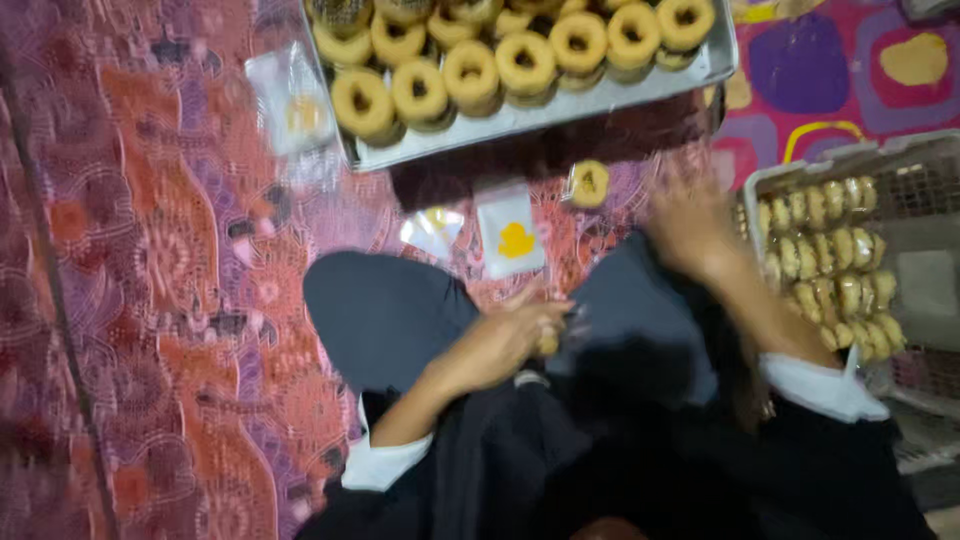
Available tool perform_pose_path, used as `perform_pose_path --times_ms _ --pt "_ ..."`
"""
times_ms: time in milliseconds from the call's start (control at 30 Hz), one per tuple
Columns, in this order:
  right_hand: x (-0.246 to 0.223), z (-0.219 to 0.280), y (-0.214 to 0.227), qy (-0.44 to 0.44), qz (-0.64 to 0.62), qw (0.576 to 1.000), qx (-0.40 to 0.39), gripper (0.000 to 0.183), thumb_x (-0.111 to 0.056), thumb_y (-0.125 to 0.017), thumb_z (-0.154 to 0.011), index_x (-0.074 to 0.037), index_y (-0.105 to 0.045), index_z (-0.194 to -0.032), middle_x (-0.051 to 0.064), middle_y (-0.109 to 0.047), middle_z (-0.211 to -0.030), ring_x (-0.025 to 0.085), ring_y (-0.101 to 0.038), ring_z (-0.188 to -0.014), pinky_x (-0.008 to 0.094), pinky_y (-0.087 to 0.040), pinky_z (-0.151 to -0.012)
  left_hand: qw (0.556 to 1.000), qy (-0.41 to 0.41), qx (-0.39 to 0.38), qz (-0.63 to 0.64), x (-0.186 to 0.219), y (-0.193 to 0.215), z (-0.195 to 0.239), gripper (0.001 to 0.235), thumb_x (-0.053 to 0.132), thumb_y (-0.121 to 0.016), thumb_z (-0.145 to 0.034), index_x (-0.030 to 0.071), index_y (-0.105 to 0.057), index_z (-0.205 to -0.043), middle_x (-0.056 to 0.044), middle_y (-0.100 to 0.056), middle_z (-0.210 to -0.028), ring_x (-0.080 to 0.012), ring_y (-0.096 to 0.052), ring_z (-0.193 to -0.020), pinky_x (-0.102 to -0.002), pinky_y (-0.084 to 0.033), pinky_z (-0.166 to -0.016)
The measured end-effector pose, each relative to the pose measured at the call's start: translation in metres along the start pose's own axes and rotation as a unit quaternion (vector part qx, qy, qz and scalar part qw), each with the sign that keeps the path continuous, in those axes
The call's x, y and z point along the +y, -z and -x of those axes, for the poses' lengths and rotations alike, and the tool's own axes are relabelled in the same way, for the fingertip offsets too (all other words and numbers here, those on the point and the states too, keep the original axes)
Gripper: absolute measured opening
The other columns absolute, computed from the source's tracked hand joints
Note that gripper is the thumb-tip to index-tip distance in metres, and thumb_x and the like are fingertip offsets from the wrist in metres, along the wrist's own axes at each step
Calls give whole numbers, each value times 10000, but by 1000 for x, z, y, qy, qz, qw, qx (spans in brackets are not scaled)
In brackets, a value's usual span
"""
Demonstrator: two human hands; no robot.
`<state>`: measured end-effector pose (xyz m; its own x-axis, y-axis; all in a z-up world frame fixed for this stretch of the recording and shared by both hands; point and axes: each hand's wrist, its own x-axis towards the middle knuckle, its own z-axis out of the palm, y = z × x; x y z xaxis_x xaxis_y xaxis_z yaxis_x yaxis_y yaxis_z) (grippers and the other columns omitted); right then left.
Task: The person sits on a patterned floor and packages donuts one by one. They pick a donut from a metal tray, place it into a clear plastic bag, and then transfer the bagged donut into a white plastic crate. This process is repeated continuously.
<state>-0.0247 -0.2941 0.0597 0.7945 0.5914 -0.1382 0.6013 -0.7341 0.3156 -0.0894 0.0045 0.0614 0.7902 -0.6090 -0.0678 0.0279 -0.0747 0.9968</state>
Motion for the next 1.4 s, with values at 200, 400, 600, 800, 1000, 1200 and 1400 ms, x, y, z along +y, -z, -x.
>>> perform_pose_path --times_ms 200,400,600,800,1000,1200,1400 --pt "-155 8 -36 -1 -792 610 17 353 -274 -823 -880 -20 -743 -1112 121 -709 -1178 258 -680 -1140 414 -532 -1023 876 -9 66 478 -42 -10 -7 478 204 -629 -931 124 -605 -1402 -63 -533 -1566 -312 -568 -1394 -455 -424 -1216" --pt "-220 -73 -14 -221 -933 250 132 239 -178 -615 -1047 12 -757 -1030 87 -741 -1092 181 -671 -1053 319 -526 -982 849 -42 520 -83 -78 10 44 122 47 -587 -1045 -8 -637 -949 -96 -689 -1039 -224 -679 -1013 -349 -576 -946" --pt "-280 -145 -60 -133 -850 502 84 167 -105 -755 -926 21 -750 -1036 84 -746 -983 143 -683 -927 305 -543 -849 768 121 616 -123 -117 78 130 158 77 -791 -985 -30 -683 -941 -50 -640 -855 -116 -551 -765 -262 -475 -724" --pt "-260 -83 -122 -230 -933 274 45 373 -48 -774 -844 2 -680 -1202 99 -767 -989 138 -742 -881 270 -593 -802 906 229 356 -6 -173 53 97 301 171 -687 -971 -20 -713 -1202 -92 -777 -996 -100 -714 -857 -232 -577 -749" --pt "-50 -55 -256 -436 -752 440 227 393 -71 -855 -821 57 -662 -1138 114 -755 -1059 159 -743 -923 313 -629 -809 944 -129 224 -202 -235 -31 -201 454 185 -659 -1045 -57 -548 -1413 -286 -489 -1467 -410 -481 -1329 -450 -389 -1100" --pt "-13 -29 -254 -310 -862 397 62 785 -213 -923 -739 18 -570 -1400 139 -707 -1280 221 -658 -1155 329 -549 -981 940 159 154 258 -225 -70 -190 476 233 -634 -972 71 -466 -1387 -122 -574 -1341 -277 -615 -1141 -411 -500 -938" --pt "-37 250 -145 -237 -854 404 224 991 -199 -925 -790 -78 -290 -1540 114 -483 -1473 198 -515 -1354 374 -480 -1143 978 0 -86 -188 -151 -37 -97 829 239 -745 -898 -21 -306 -1551 -264 -425 -1545 -387 -368 -1463 -487 -286 -1183"
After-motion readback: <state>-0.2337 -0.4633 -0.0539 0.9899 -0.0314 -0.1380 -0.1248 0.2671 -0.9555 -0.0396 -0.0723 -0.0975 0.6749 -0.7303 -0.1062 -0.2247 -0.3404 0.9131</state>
